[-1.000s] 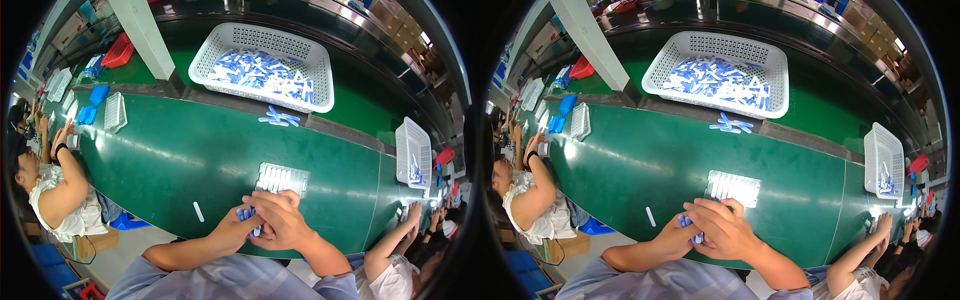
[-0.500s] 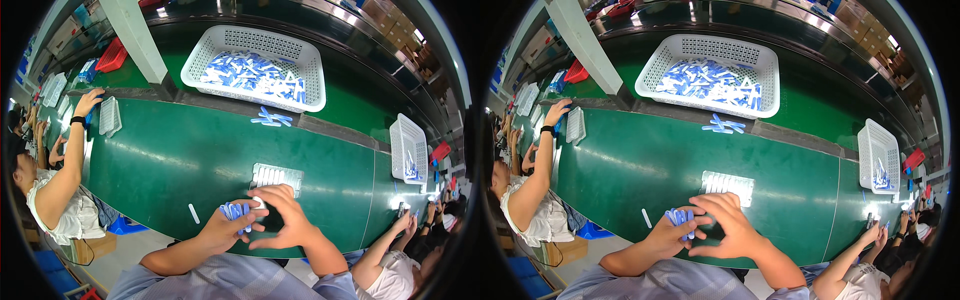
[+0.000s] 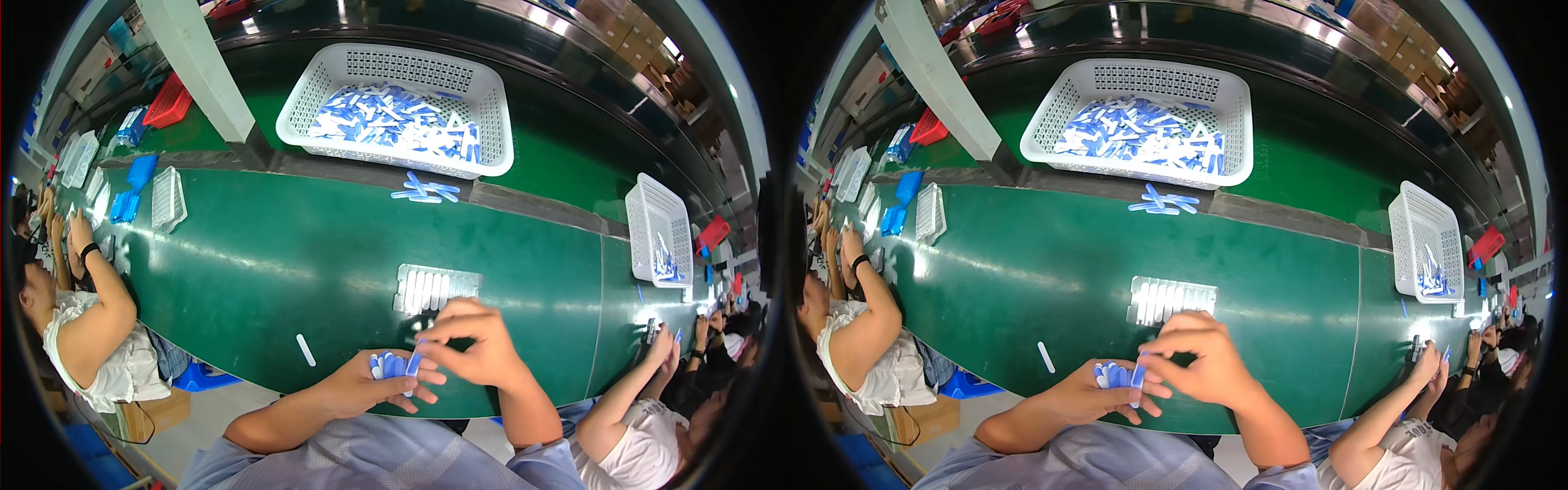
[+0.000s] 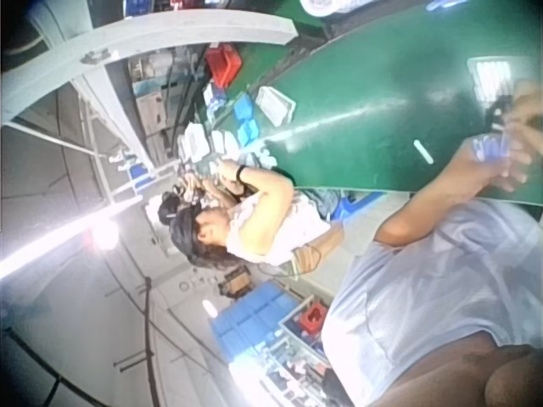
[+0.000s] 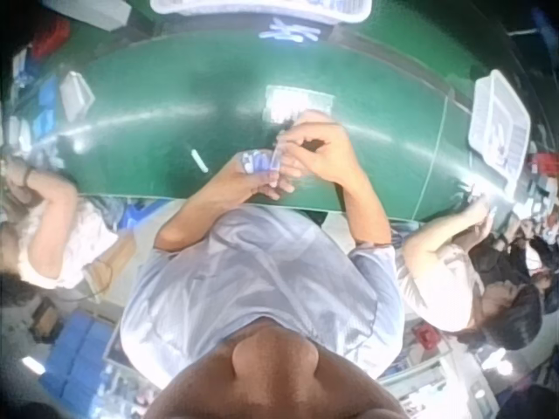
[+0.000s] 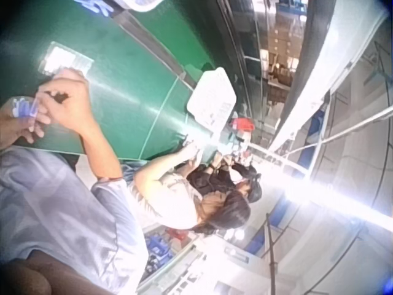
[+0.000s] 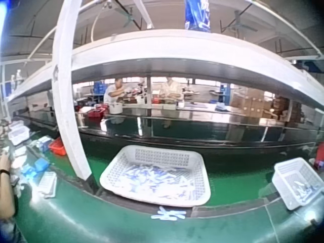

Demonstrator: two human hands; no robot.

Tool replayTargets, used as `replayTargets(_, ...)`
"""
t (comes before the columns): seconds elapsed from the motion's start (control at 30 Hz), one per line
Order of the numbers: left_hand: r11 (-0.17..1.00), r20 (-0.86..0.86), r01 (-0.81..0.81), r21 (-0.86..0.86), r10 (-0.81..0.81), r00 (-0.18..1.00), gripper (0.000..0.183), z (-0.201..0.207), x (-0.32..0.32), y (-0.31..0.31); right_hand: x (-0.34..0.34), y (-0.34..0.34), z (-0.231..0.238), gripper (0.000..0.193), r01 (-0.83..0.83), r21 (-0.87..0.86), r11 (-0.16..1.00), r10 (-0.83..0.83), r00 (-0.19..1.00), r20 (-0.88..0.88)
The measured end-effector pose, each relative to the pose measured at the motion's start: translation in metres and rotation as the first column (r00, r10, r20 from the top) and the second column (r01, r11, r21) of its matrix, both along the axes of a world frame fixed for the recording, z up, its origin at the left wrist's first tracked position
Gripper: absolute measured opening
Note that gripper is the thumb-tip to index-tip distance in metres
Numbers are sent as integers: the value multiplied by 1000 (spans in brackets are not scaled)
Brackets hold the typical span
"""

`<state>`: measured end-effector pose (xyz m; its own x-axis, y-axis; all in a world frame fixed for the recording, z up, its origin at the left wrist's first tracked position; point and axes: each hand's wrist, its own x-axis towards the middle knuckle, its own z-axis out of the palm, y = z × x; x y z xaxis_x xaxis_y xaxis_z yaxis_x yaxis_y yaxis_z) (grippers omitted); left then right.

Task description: The person places plastic strips into the slots of clear plastic trays by hand and grabs additional strips from a basket.

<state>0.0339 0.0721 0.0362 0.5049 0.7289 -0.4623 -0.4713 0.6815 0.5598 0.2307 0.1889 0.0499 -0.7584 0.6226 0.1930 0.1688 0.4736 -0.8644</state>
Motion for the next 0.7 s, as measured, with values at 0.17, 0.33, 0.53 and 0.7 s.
replayTargets(0.17,992,19,-117,-39,118,993,36,-14,-2,3,22,16,1,15,278,-178,944,-318,910,-265)
replayTargets(0.33,993,85,-110,-41,113,990,37,-5,7,10,9,7,7,16,30,-268,963,-56,994,-92)
replayTargets(0.53,996,16,-56,70,55,998,36,-6,3,12,14,10,-6,11,392,-217,894,-442,853,-277)
replayTargets(0.7,999,-95,-30,44,34,995,33,0,4,14,13,16,4,22,174,-137,975,-196,965,-174)
